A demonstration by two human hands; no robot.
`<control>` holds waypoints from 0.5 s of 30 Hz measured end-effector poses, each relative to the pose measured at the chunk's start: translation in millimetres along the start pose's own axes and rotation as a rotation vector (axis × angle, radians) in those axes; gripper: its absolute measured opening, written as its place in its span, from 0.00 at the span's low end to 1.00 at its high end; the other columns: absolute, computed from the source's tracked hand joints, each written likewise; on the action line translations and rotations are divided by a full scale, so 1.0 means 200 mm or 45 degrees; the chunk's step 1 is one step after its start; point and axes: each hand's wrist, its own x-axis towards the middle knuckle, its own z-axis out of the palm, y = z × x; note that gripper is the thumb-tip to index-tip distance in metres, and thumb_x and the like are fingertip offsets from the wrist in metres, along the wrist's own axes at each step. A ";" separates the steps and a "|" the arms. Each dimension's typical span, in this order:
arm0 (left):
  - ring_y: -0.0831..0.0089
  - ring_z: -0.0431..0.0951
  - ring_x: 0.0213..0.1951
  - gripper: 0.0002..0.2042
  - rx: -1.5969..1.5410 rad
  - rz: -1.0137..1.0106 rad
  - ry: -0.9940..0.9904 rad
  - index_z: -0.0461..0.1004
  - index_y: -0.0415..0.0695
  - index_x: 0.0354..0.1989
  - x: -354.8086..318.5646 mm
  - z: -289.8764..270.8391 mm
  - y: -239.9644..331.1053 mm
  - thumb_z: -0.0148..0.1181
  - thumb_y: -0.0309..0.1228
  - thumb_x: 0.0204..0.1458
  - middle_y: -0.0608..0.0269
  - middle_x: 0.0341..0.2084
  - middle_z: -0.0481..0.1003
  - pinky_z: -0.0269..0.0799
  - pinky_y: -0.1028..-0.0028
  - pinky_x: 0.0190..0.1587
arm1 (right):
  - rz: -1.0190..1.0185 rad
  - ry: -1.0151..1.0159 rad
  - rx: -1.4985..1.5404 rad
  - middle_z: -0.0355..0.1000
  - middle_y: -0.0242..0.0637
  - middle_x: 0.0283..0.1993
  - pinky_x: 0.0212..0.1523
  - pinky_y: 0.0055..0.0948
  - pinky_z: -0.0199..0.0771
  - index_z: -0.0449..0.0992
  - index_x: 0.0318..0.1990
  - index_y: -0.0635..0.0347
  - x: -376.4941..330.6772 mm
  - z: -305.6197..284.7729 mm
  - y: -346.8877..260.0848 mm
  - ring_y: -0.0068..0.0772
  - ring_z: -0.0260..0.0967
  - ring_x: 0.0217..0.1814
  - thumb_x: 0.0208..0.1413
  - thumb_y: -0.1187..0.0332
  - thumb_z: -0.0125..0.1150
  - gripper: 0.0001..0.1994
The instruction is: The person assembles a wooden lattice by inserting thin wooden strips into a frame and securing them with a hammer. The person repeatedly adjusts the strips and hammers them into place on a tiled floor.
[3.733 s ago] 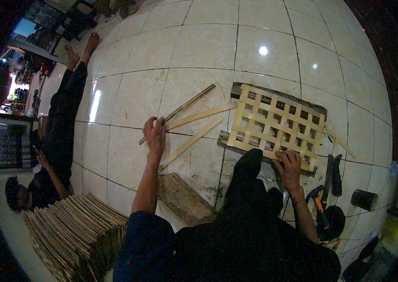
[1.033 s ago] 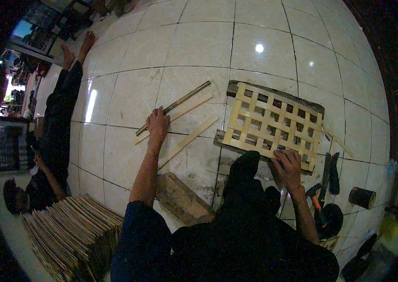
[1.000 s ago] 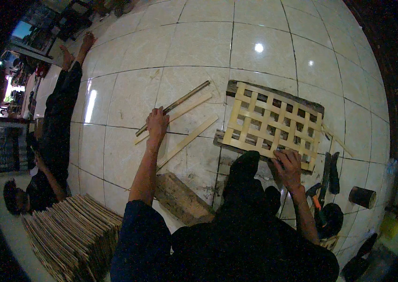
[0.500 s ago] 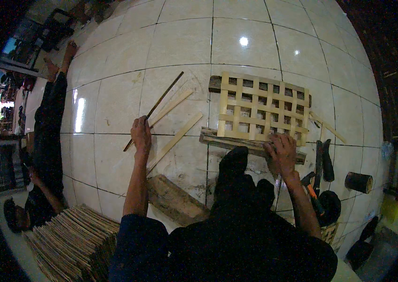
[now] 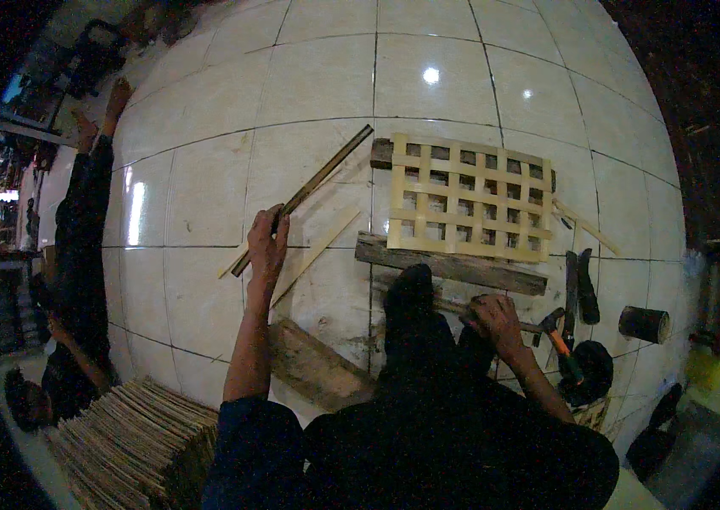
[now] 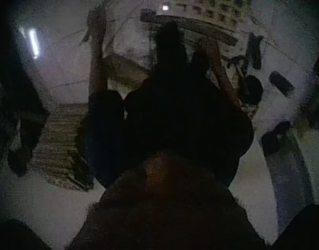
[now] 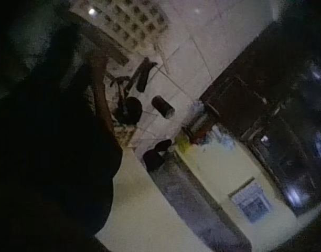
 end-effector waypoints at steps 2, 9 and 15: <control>0.61 0.77 0.37 0.11 -0.021 -0.008 -0.027 0.75 0.40 0.45 0.01 0.01 0.04 0.59 0.26 0.53 0.54 0.33 0.75 0.72 0.67 0.39 | 0.085 -0.003 -0.015 0.70 0.40 0.46 0.52 0.44 0.63 0.74 0.44 0.59 -0.05 -0.01 0.05 0.49 0.65 0.49 0.49 0.64 0.66 0.16; 0.58 0.74 0.35 0.14 -0.221 0.056 -0.209 0.75 0.39 0.46 0.02 0.05 0.16 0.62 0.25 0.49 0.52 0.31 0.72 0.70 0.67 0.38 | 0.487 0.318 -0.368 0.67 0.45 0.53 0.59 0.48 0.55 0.75 0.49 0.56 0.20 -0.18 0.32 0.48 0.59 0.59 0.53 0.56 0.60 0.19; 0.60 0.73 0.35 0.15 -0.186 0.128 -0.280 0.76 0.40 0.46 0.02 0.07 0.26 0.64 0.27 0.49 0.55 0.31 0.71 0.69 0.67 0.37 | 0.486 0.167 -0.441 0.68 0.43 0.54 0.58 0.49 0.55 0.73 0.51 0.56 0.23 -0.15 0.38 0.48 0.59 0.59 0.51 0.52 0.62 0.24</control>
